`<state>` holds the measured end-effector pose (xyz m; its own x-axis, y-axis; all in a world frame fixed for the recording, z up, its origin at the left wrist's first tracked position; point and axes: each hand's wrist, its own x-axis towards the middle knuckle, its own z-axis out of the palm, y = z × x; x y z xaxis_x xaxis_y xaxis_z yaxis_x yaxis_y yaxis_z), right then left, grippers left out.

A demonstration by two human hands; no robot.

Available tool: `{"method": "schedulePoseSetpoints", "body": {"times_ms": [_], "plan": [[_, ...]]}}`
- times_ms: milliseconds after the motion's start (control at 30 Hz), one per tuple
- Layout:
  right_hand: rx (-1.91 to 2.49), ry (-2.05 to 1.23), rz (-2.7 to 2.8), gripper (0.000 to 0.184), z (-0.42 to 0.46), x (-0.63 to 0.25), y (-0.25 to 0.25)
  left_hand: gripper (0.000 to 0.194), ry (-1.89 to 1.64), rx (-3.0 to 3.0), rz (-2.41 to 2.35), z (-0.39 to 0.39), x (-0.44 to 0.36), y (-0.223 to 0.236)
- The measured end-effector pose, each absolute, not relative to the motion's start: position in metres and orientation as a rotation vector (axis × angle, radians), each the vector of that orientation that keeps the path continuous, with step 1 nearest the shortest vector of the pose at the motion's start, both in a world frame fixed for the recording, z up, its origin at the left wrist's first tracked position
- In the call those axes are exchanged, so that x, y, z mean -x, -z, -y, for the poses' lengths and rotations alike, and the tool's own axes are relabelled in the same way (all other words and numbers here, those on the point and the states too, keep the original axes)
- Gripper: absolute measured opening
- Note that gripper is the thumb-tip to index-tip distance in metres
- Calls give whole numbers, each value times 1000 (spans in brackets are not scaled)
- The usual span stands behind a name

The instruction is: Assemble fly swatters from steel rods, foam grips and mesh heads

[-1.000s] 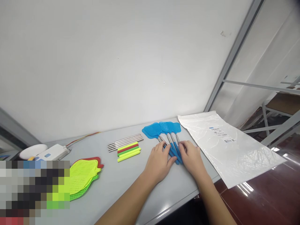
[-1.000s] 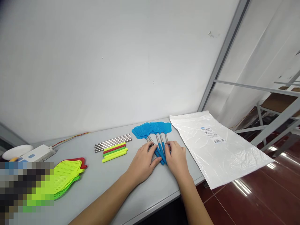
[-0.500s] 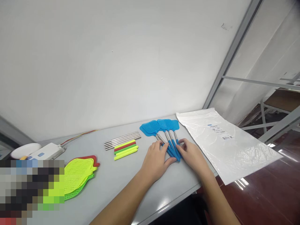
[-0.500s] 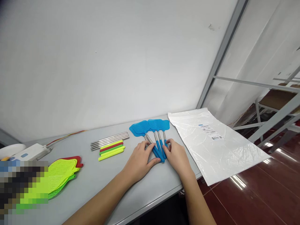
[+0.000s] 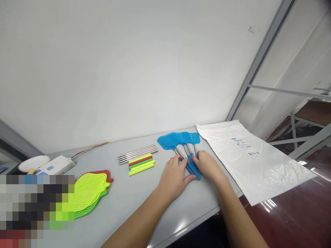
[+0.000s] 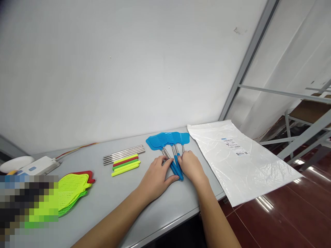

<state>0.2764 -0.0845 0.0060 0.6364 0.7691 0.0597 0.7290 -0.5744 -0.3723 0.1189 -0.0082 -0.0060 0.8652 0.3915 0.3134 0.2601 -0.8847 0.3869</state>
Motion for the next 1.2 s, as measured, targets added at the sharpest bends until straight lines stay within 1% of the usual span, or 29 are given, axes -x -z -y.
{"method": "schedulePoseSetpoints", "body": {"times_ms": [167, 233, 500, 800, 1000, 1200], "plan": [[2470, -181, 1180, 33, 88, -282, -9, 71, -553, -2679, -490, 6, -119, 8], [2450, -193, 1174, 35, 89, -284, -10, 72, -550, -2671, -493, 6, -119, 9], [2388, -202, 1098, 34, 88, -277, -11, 68, -549, -2693, -457, 7, -117, 5], [2440, -129, 1011, 29, 85, -267, -8, 74, -542, -2709, -432, 6, -117, 6], [2473, -88, 1042, 25, 83, -256, -5, 69, -559, -2697, -434, 8, -118, 4], [2417, -117, 1096, 23, 85, -257, -8, 66, -588, -2678, -430, 9, -117, 3]]}}
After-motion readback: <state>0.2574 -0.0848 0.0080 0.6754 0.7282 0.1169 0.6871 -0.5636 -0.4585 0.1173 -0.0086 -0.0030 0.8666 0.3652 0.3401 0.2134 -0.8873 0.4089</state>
